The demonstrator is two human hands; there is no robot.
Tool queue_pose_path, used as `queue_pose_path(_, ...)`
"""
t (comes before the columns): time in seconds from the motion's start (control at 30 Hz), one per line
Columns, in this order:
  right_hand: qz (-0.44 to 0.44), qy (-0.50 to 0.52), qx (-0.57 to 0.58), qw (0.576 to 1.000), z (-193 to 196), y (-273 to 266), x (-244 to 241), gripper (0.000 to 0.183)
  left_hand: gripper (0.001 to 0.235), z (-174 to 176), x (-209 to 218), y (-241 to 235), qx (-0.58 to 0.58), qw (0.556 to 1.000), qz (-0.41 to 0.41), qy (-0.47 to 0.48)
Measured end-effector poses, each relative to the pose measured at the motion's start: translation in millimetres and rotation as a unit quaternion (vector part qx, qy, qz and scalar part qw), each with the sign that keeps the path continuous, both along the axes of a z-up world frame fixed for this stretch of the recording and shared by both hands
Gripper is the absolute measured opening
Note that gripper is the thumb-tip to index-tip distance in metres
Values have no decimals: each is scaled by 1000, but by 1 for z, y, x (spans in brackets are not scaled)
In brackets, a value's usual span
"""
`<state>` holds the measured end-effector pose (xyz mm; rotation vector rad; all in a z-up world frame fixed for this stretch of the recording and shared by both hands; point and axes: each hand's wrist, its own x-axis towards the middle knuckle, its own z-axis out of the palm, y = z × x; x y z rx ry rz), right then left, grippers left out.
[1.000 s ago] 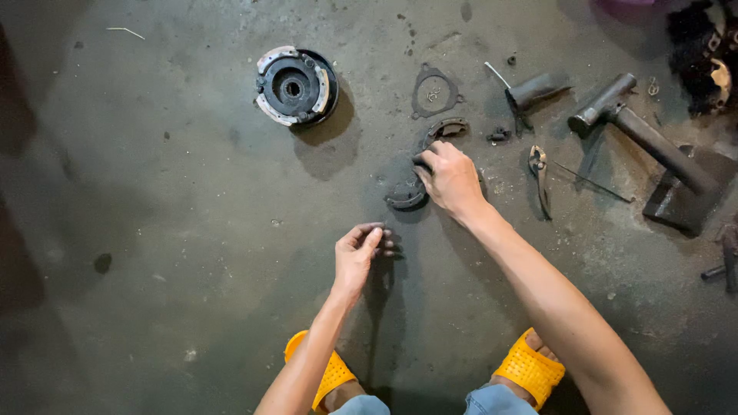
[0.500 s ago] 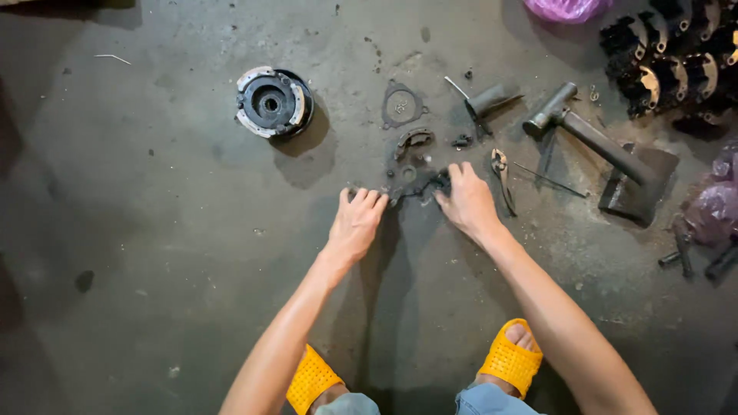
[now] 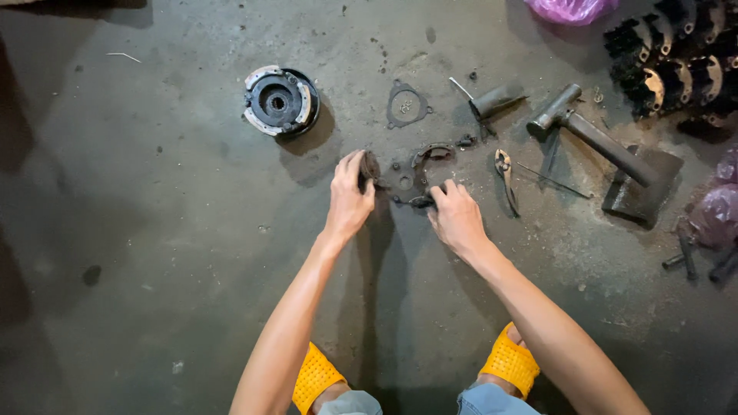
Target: The person sits on the workshop floor and assembles a motorcycle clutch assembly. They fit clutch plates into the clutch hub by hand, use pliers to seat a circlip, and use a screwdriver on the assembly, with a hammer and other parts laid out on the floor nearby.
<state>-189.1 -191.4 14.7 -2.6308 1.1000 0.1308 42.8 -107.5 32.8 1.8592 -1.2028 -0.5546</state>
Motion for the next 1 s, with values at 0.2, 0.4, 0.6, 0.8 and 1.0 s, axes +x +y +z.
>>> queue_pose_path(0.2, 8, -15, 0, 1000, -27, -2, -11, 37, 66, -23, -1, -20, 119, 993, 0, -18)
queue_pose_path(0.4, 32, -22, -6, 999, 11, 4, -4, 32, 53, -55, -23, -25, 254, 961, 82, -69)
queue_pose_path(0.6, -21, -36, -10, 999, -17, 2, -10, 32, 43, -35, -25, 2, 217, 972, 32, -83)
queue_pose_path(0.8, -249, -99, 172, 948, -7, 25, 9, 35, 56, -32, -36, 22, 170, 980, -23, -104)
queue_pose_path(1.0, -271, -146, 197, 931, 24, 0, 18, 22, 114, 1, -43, 18, 194, 973, -60, -112)
